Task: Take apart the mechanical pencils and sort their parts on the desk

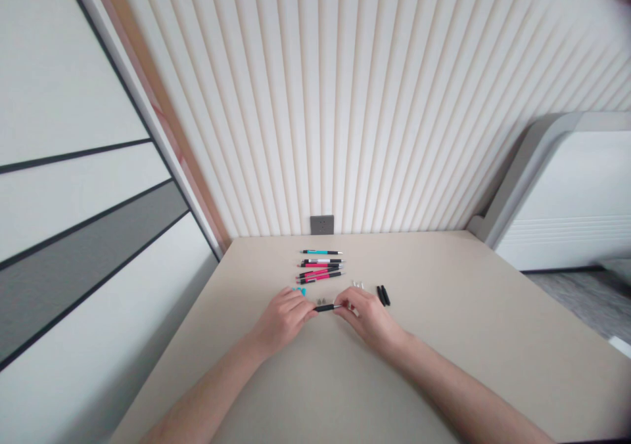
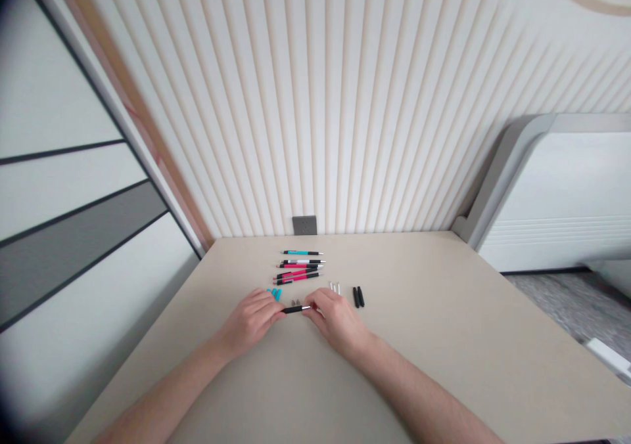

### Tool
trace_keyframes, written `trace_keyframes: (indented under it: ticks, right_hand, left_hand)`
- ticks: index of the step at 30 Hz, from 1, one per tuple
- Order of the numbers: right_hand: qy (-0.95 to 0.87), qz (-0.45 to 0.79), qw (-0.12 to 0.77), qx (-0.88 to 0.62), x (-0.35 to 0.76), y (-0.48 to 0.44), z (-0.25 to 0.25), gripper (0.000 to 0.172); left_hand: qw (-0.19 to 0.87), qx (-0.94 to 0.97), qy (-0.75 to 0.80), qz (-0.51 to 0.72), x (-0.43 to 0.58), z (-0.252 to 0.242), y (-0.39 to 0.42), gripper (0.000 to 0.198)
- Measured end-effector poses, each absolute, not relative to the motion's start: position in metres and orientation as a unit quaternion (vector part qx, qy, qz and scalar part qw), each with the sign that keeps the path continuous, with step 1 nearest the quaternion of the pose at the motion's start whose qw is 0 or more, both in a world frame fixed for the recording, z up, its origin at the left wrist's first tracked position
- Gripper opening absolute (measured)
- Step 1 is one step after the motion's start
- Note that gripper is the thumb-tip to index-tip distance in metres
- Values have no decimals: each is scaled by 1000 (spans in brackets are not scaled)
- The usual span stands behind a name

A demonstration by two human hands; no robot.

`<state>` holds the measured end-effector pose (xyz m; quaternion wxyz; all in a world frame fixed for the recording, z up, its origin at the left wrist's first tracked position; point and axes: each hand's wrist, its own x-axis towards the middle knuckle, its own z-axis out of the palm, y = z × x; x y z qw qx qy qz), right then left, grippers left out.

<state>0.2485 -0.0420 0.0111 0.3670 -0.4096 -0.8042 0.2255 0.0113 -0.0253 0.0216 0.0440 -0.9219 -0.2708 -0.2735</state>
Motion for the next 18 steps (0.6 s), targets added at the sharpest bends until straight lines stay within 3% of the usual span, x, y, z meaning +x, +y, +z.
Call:
trace_keyframes:
  ticks: [9,14,18]
  right_hand:
    - [-800,263,335,-422,249,-42,15,36]
    - [-783,248,394,-412,245,-42,11,19]
    - [-779,231,433,-390,244,-44,11,15]
  left_hand:
    - [54,-913,-291,-279,8,25,-25,27]
    - [52,-920,-279,-271,7,23,-23,25]
    - [54,-922,-280,-261,4,21,-21,27]
